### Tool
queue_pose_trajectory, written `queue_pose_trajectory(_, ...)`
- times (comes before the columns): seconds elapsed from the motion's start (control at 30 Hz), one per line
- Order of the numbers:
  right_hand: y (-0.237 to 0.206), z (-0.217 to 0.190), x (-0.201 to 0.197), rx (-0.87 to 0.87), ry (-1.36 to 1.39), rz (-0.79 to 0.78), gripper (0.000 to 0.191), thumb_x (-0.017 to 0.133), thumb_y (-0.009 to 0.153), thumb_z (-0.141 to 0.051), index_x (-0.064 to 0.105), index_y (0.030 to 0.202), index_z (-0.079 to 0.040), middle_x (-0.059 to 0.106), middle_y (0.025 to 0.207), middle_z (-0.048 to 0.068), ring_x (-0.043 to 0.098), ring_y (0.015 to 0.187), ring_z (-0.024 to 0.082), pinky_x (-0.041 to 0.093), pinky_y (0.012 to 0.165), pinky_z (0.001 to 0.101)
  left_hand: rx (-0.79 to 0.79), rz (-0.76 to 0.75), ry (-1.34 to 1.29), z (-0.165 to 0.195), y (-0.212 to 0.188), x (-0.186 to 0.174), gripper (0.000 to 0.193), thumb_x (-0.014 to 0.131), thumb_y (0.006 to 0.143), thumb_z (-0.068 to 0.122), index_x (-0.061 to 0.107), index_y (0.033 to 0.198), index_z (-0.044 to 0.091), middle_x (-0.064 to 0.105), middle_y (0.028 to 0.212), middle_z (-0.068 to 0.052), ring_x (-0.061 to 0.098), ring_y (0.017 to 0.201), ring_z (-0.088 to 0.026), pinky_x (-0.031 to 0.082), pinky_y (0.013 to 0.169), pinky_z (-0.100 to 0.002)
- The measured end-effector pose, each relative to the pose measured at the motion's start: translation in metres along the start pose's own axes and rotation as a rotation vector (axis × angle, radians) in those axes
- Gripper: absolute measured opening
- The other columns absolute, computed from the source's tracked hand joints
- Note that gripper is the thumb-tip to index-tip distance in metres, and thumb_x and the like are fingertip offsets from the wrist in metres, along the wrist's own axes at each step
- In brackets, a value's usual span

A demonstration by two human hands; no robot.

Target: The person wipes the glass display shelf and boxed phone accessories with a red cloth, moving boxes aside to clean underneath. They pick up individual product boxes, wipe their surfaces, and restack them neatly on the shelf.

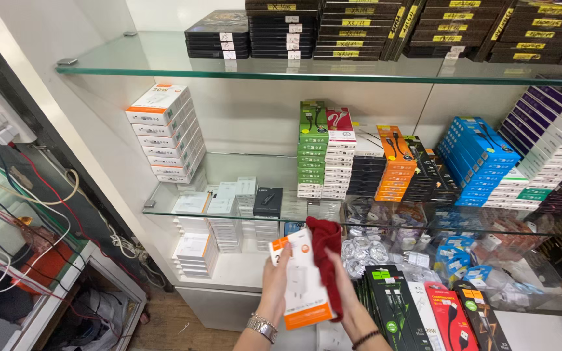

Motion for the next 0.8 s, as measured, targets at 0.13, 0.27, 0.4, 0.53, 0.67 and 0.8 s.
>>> queue_pose_trajectory(0.13, 0.000, 0.036, -0.030, -0.051, -0.312, 0.169, 0.061, 0.072, 0.082, -0.039, 0.062, 0.136, -0.012, 0.076, 0.120, 0.005, 0.072, 0.108, 0.018, 0.054, 0.097, 0.0332, -0.008, 0.203, -0.106, 0.015, 0.021, -0.050, 0.049, 0.064, 0.095, 0.040, 0.064, 0.125, 0.002, 0.072, 0.112, -0.017, 0.070, 0.091, -0.026, 0.058, 0.072, -0.040)
queue_pose_trajectory(0.27, 0.008, 0.060, -0.046, -0.552, -0.893, 0.336, 0.067, 0.078, 0.081, -0.037, 0.062, 0.133, 0.001, 0.067, 0.124, 0.023, 0.060, 0.114, 0.039, 0.046, 0.099, 0.0490, 0.094, 0.324, -0.198, 0.023, 0.032, -0.092, 0.050, 0.069, 0.092, 0.034, 0.052, 0.126, 0.002, 0.068, 0.117, -0.012, 0.071, 0.100, -0.020, 0.061, 0.079, -0.037)
queue_pose_trajectory(0.4, 0.030, 0.099, -0.034, -0.551, -2.062, 0.473, 0.082, 0.079, 0.075, -0.039, 0.050, 0.143, -0.003, 0.048, 0.144, 0.027, 0.040, 0.134, 0.048, 0.030, 0.106, 0.0600, 0.004, 0.301, -0.146, 0.013, 0.033, -0.112, 0.049, 0.067, 0.093, 0.031, 0.050, 0.129, 0.002, 0.067, 0.116, -0.015, 0.071, 0.098, -0.022, 0.060, 0.078, -0.038)
queue_pose_trajectory(0.53, 0.057, 0.120, -0.037, 0.085, -2.296, 0.329, 0.070, 0.069, 0.087, -0.046, 0.055, 0.143, -0.005, 0.058, 0.136, 0.024, 0.052, 0.128, 0.042, 0.041, 0.107, 0.0519, -0.006, 0.250, -0.001, 0.030, 0.033, -0.123, 0.050, 0.065, 0.092, 0.027, 0.047, 0.134, 0.007, 0.070, 0.113, -0.014, 0.072, 0.097, -0.020, 0.060, 0.079, -0.036)
queue_pose_trajectory(0.67, 0.081, 0.075, -0.008, -0.207, -1.730, 0.260, 0.062, 0.058, 0.099, -0.052, 0.060, 0.143, -0.008, 0.069, 0.129, 0.020, 0.064, 0.122, 0.035, 0.051, 0.108, 0.0438, 0.082, 0.147, 0.139, 0.077, 0.035, -0.122, 0.053, 0.068, 0.091, 0.028, 0.050, 0.136, 0.008, 0.075, 0.107, -0.016, 0.074, 0.093, -0.020, 0.058, 0.076, -0.034)
queue_pose_trajectory(0.8, 0.090, 0.023, 0.074, -0.061, -0.753, -0.232, 0.068, 0.060, 0.096, -0.050, 0.052, 0.151, -0.011, 0.067, 0.124, 0.010, 0.065, 0.104, 0.016, 0.055, 0.080, 0.0304, 0.117, 0.016, 0.157, 0.129, 0.052, -0.109, 0.057, 0.068, 0.091, 0.027, 0.051, 0.140, 0.005, 0.075, 0.111, -0.016, 0.074, 0.095, -0.021, 0.058, 0.077, -0.033)
Point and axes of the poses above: each hand's wrist, its own y-axis towards the middle knuckle, its own x-axis out of the palm, z = x × y, the point moved 4 cm from there along y, towards the middle knuckle
